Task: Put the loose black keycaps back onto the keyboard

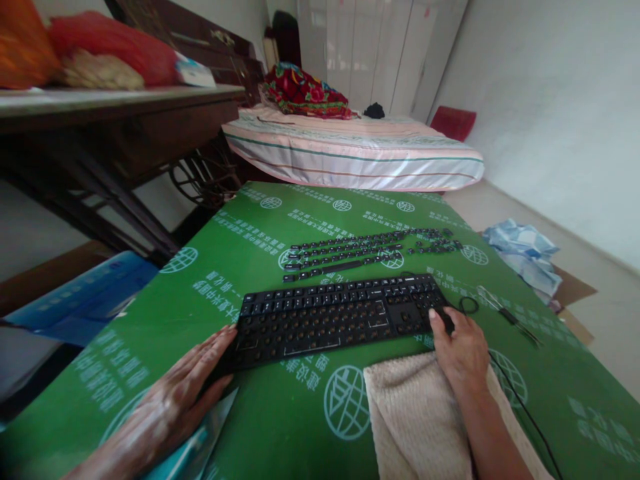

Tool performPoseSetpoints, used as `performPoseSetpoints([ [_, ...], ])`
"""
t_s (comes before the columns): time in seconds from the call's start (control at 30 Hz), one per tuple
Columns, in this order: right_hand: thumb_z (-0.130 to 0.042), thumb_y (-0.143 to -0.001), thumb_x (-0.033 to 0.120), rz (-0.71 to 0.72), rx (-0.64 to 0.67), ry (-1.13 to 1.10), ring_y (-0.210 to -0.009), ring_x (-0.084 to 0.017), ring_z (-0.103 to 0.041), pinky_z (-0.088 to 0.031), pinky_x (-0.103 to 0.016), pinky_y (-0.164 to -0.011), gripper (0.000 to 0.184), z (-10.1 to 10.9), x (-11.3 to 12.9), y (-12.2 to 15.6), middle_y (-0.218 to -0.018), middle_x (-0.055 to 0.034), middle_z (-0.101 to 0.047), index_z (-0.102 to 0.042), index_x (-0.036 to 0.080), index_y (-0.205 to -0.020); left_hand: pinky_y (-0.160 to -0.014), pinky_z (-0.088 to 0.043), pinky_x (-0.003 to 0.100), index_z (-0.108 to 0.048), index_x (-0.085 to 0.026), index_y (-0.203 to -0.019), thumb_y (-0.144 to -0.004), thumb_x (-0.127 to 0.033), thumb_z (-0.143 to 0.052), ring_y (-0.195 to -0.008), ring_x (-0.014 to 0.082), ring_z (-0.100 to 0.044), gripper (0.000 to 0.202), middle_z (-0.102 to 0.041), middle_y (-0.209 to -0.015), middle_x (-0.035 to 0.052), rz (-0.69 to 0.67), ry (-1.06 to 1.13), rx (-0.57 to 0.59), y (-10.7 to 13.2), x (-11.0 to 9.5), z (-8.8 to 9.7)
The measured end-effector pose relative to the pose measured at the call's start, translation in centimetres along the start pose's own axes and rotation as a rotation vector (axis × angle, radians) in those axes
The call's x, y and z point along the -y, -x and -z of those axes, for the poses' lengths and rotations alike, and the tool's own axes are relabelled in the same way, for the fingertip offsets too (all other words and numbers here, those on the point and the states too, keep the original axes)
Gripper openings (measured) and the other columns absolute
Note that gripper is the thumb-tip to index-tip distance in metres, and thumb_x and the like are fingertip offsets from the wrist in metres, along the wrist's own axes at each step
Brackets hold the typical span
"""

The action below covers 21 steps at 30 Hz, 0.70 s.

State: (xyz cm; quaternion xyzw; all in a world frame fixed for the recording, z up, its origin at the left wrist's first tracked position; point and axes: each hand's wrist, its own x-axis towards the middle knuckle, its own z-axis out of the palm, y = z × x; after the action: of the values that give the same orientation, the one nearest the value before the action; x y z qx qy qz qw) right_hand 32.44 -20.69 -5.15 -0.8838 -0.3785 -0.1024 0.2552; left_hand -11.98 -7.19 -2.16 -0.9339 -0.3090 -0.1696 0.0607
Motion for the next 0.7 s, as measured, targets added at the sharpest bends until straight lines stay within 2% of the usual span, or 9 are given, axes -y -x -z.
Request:
performPoseSetpoints([
  [0.27, -0.036, -0.08, 0.066, -0.056, 0.0, -0.058, -0.073, -0.027, -0.056, -0.047, -0.042, -0.077, 0.072, 0.04, 0.02, -0.23, -0.093, -0.0187, -0.066, -0.068, 0.007, -0.105, -0.102, -0.046, 0.038, -0.014, -0.021, -0.15, -0.095, -0.042, -0.038, -0.128, 0.0253, -0.047, 0.063, -0.039, -0.147, 0.01, -0.009, 0.006, 0.024, -0.22, 0.04, -0.18],
  [0.47, -0.035, -0.08, 0.066, -0.061, -0.02, -0.075, -0.075, -0.027, -0.056, -0.047, -0.043, -0.078, 0.073, -0.21, 0.07, -0.45, -0.093, -0.0192, -0.066, -0.067, 0.007, -0.107, -0.102, -0.046, 0.037, -0.014, -0.02, -0.15, -0.095, -0.041, -0.038, -0.127, 0.0256, -0.048, 0.063, -0.04, -0.146, 0.0113, -0.045, -0.008, 0.006, -0.44, 0.11, -0.33],
  [0.7, -0.035, -0.079, 0.066, -0.061, 0.004, -0.068, -0.08, -0.029, -0.057, -0.047, -0.043, -0.081, 0.074, -0.35, -0.04, -0.76, -0.093, -0.0203, -0.066, -0.066, 0.005, -0.107, -0.104, -0.044, 0.035, -0.017, -0.017, -0.149, -0.095, -0.038, -0.04, -0.129, 0.0247, -0.045, 0.063, -0.038, -0.147, 0.0121, -0.076, -0.039, 0.038, -0.52, 0.28, -0.55],
])
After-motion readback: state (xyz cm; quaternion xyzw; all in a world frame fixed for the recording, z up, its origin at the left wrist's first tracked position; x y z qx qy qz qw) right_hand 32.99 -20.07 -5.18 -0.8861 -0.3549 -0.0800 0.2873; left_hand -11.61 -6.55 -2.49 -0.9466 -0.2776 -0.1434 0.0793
